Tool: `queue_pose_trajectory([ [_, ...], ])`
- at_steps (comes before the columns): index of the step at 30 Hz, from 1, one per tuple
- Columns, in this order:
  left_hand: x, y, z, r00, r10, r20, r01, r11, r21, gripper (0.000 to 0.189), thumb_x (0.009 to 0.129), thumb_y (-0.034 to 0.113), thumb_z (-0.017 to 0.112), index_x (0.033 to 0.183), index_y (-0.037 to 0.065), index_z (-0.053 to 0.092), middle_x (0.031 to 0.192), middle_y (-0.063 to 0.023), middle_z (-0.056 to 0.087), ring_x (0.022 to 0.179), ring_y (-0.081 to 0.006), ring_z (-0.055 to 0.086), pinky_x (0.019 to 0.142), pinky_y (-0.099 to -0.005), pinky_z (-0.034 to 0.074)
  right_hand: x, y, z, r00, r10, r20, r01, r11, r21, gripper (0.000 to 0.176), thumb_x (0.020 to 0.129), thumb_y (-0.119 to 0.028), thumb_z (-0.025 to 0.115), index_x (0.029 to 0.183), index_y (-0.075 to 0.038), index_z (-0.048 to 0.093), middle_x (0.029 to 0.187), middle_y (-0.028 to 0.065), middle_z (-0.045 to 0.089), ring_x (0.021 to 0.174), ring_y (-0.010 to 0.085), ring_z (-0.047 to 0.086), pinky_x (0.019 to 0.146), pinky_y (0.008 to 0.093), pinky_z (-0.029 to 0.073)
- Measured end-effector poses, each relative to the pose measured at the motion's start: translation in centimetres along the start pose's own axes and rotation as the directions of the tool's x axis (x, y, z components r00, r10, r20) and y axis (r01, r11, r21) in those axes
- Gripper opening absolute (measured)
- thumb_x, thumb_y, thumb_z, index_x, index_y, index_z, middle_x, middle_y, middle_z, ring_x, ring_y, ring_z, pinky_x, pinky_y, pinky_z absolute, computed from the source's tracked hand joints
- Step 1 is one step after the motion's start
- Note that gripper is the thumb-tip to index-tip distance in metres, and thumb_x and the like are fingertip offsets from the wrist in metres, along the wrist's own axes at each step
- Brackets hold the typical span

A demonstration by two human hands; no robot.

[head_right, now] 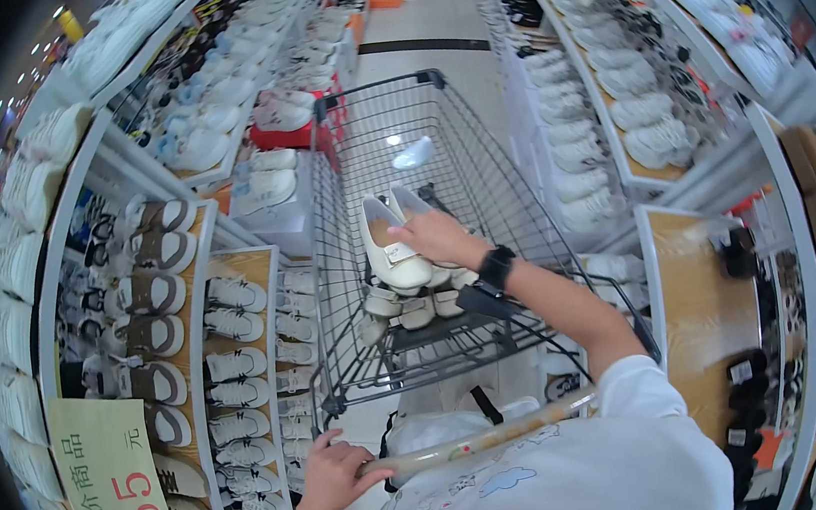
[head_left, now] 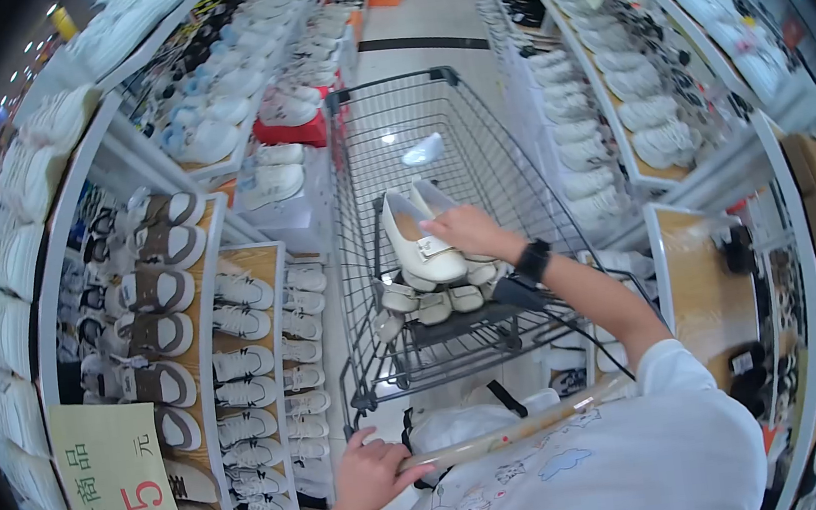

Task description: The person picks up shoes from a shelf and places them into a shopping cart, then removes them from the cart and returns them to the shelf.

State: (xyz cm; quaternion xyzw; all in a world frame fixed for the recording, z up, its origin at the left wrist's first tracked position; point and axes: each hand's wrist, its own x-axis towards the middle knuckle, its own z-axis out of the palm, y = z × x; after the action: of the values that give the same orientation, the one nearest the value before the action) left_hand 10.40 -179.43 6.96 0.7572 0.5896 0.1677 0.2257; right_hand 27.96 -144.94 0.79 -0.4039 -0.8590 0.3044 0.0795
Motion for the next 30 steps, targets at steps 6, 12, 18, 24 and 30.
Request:
queue_pose_trajectory([
  [6,0.6,0.0,0.2,0.994,0.053,-0.100,-0.054,0.998,-0.009,0.042,0.076,0.042,0.068,0.056,0.010,0.051,0.047,-0.0023,0.048,0.048,-0.0208,0.052,0.064,-0.0312,0.043,10.8,3.5,13.9,0.992,0.117,0.036,-0.107,0.973,-0.205,0.054,0.088,-0.053,0.041,0.099,-0.007,0.067,0.098,0.0177,0.066,0.094,0.0340,0.061,0.082,0.0463,0.046],
  [12,0.3,-0.3,0.6,0.997,0.029,-0.067,-0.030,0.999,-0.014,0.037,0.074,0.039,0.070,0.059,0.010,0.052,0.051,-0.0023,0.048,0.051,-0.0197,0.052,0.064,-0.0297,0.043,11.7,3.6,19.2,0.898,0.314,0.308,-0.240,0.937,-0.255,0.059,0.086,-0.061,0.039,0.120,-0.017,0.059,0.132,0.0166,0.048,0.121,0.0304,0.047,0.101,0.0626,0.022],
  [18,0.5,-0.2,0.1,0.998,-0.002,-0.061,-0.001,0.999,-0.048,0.035,0.074,0.039,0.071,0.064,0.010,0.054,0.050,-0.0016,0.047,0.050,-0.0198,0.050,0.065,-0.0299,0.043,9.4,4.3,17.7,0.929,0.174,0.328,-0.085,0.960,-0.267,0.055,0.087,-0.058,0.040,0.131,-0.025,0.046,0.136,0.0145,0.042,0.125,0.0311,0.042,0.103,0.0590,0.025],
  [24,0.8,-0.3,-0.2,0.998,0.069,-0.014,-0.069,0.998,-0.013,0.041,0.077,0.045,0.066,0.064,0.009,0.053,0.050,-0.0032,0.049,0.049,-0.0213,0.051,0.061,-0.0294,0.041,8.2,7.6,12.7,0.989,0.046,0.138,-0.058,0.995,0.082,0.055,0.090,-0.053,0.041,0.124,-0.010,0.051,0.113,0.0217,0.058,0.106,0.0380,0.054,0.092,0.0424,0.042],
  [30,0.7,0.3,-0.6,0.987,0.110,0.115,-0.116,0.992,0.045,0.048,0.081,0.052,0.059,0.065,0.007,0.053,0.050,-0.0041,0.052,0.047,-0.0224,0.053,0.056,-0.0307,0.040,5.7,7.6,2.7,0.963,0.164,0.213,-0.181,0.982,0.063,0.057,0.090,-0.051,0.043,0.111,0.000,0.059,0.110,0.0206,0.061,0.102,0.0348,0.058,0.087,0.0390,0.045],
])
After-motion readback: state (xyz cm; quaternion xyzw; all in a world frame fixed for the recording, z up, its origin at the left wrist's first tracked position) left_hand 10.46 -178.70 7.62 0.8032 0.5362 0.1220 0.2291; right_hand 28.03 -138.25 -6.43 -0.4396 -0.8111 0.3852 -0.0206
